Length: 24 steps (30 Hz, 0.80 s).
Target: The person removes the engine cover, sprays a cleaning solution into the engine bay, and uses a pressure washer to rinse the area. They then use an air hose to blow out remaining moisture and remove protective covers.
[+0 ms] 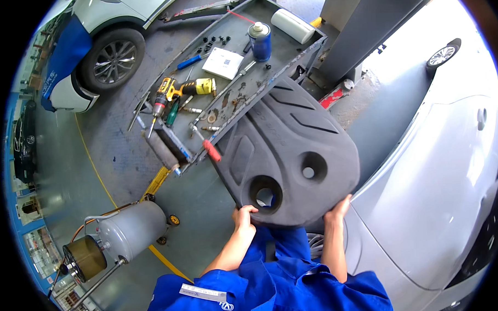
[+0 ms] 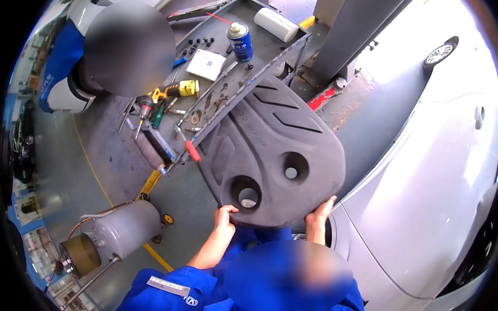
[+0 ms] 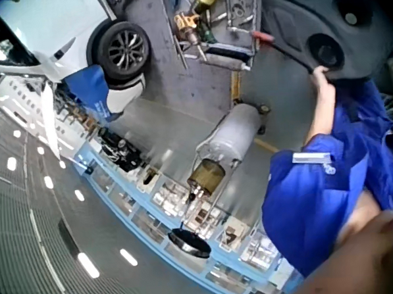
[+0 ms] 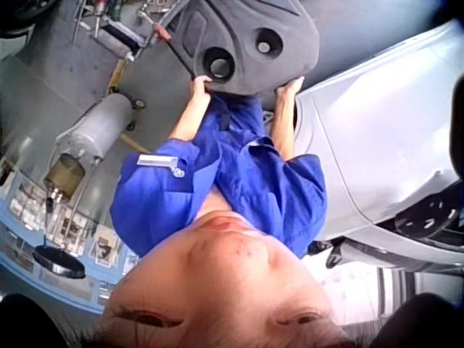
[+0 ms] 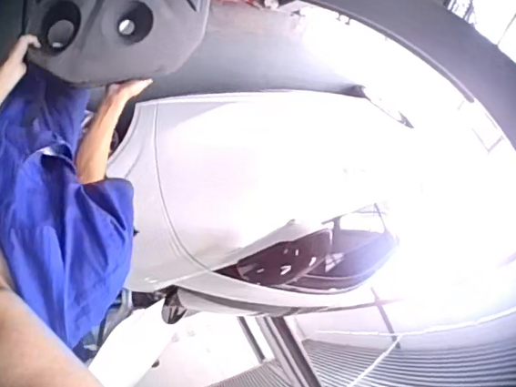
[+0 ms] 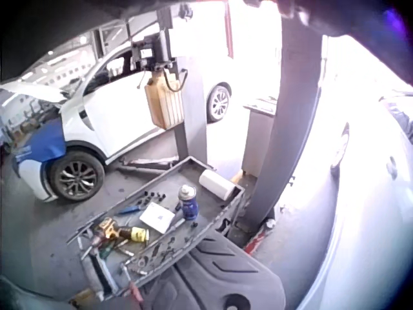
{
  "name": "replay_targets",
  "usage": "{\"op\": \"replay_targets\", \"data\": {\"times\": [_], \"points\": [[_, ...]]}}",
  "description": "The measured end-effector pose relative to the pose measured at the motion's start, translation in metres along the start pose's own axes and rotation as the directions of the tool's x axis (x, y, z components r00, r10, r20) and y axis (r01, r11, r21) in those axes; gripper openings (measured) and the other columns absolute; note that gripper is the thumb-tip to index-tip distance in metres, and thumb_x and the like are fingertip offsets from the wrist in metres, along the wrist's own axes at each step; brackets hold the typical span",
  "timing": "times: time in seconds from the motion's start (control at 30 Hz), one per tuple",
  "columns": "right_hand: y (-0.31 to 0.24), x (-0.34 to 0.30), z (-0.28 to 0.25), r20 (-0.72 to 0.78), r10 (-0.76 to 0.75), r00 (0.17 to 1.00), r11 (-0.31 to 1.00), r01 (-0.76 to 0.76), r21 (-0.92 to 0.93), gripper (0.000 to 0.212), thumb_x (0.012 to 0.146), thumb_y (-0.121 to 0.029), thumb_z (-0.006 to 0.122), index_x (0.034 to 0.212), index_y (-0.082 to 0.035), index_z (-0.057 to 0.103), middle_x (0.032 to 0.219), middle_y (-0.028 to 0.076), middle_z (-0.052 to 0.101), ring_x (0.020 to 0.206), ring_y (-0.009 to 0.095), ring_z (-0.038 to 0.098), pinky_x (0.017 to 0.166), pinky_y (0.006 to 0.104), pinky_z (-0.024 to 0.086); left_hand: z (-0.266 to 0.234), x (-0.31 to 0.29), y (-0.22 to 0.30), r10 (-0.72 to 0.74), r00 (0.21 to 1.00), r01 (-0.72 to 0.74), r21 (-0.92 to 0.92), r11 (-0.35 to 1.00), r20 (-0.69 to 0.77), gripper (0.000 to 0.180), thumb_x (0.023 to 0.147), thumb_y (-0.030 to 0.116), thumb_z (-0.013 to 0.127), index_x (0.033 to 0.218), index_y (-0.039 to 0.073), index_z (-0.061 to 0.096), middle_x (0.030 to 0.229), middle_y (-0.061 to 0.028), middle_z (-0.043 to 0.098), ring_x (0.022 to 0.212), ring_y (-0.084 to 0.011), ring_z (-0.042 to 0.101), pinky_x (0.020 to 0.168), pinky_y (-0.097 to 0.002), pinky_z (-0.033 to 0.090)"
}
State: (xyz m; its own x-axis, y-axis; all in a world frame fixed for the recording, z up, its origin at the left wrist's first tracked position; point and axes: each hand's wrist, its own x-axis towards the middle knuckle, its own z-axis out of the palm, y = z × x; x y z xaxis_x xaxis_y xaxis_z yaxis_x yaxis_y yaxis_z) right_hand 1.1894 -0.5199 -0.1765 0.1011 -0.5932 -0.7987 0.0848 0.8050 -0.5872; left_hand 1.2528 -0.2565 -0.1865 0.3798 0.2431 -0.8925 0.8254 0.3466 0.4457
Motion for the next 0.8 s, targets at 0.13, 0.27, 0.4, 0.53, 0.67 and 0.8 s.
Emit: {"op": "replay_targets", "data": {"times": [0.13, 0.27, 0.4, 0.53, 0.67, 0.8], "points": [[-0.058, -0.109, -0.040, 0.215, -0.204, 0.955, 0.976, 0.180, 0.124, 0.059, 0.098, -0.045, 0.044, 0.137, -0.002, 0.039, 0.138, 0.011, 0.045, 0.127, 0.028, 0.043, 0.107, 0.0427, 0.034, -0.040, -0.090, 0.039, -0.092, 0.952, 0.032, 0.202, 0.979, 0.293, 0.022, 0.066, 0.003, 0.063, 0.088, 0.002, 0.060, 0.085, -0.0091, 0.061, 0.075, -0.0248, 0.059, 0.069, -0.0342, 0.048], [-0.087, -0.192, -0.030, 0.486, -0.268, 0.832, 0.963, 0.254, 0.096, 0.053, 0.100, -0.039, 0.043, 0.135, 0.001, 0.040, 0.135, 0.014, 0.048, 0.124, 0.027, 0.046, 0.106, 0.0424, 0.035, -0.072, -0.100, 0.073, -0.432, 0.802, 0.353, 0.257, 0.900, 0.412, 0.030, 0.075, 0.021, 0.062, 0.099, 0.004, 0.058, 0.091, -0.0077, 0.064, 0.079, -0.0220, 0.060, 0.069, -0.0353, 0.048], [-0.048, -0.211, 0.036, 0.491, -0.301, 0.818, 0.892, 0.424, -0.160, 0.028, 0.095, -0.029, 0.057, 0.094, -0.002, 0.060, 0.086, 0.006, 0.063, 0.076, 0.016, 0.059, 0.071, 0.0303, 0.048, -0.128, -0.059, 0.089, -0.713, 0.590, 0.490, 0.534, 0.689, 0.379, 0.043, 0.085, 0.041, 0.054, 0.114, 0.009, 0.059, 0.095, -0.0114, 0.065, 0.093, -0.0257, 0.063, 0.082, -0.0466, 0.050], [0.021, -0.221, 0.091, 0.696, -0.032, 0.718, 0.882, 0.347, -0.318, 0.033, 0.093, -0.031, 0.059, 0.090, 0.002, 0.059, 0.082, 0.008, 0.063, 0.070, 0.015, 0.058, 0.060, 0.0304, 0.047, -0.182, -0.005, 0.100, 0.285, 0.897, -0.442, 0.686, 0.578, 0.338, 0.067, 0.077, 0.047, 0.071, 0.125, 0.004, 0.053, 0.120, -0.0145, 0.059, 0.114, -0.0299, 0.055, 0.098, -0.0428, 0.043], [0.086, -0.195, 0.083, 0.656, 0.313, 0.687, 0.759, 0.235, -0.608, 0.031, 0.096, -0.029, 0.054, 0.102, 0.000, 0.059, 0.090, 0.009, 0.066, 0.077, 0.020, 0.064, 0.061, 0.0317, 0.051, -0.116, -0.134, 0.130, 0.440, 0.396, -0.870, 0.483, -0.101, 0.806, 0.069, 0.070, 0.028, 0.078, 0.127, 0.001, 0.049, 0.122, -0.0192, 0.054, 0.113, -0.0340, 0.054, 0.096, -0.0404, 0.045], [0.081, -0.178, 0.086, 0.557, 0.739, 0.378, 0.510, 0.226, -0.830, 0.035, 0.096, -0.029, 0.053, 0.110, 0.003, 0.058, 0.095, 0.012, 0.067, 0.087, 0.023, 0.065, 0.076, 0.0346, 0.052, -0.099, -0.108, 0.101, 0.520, 0.546, -0.670, 0.715, -0.200, 0.657, 0.061, 0.067, 0.006, 0.062, 0.125, 0.000, 0.045, 0.111, -0.0204, 0.057, 0.099, -0.0397, 0.057, 0.083, -0.0481, 0.050]]}}
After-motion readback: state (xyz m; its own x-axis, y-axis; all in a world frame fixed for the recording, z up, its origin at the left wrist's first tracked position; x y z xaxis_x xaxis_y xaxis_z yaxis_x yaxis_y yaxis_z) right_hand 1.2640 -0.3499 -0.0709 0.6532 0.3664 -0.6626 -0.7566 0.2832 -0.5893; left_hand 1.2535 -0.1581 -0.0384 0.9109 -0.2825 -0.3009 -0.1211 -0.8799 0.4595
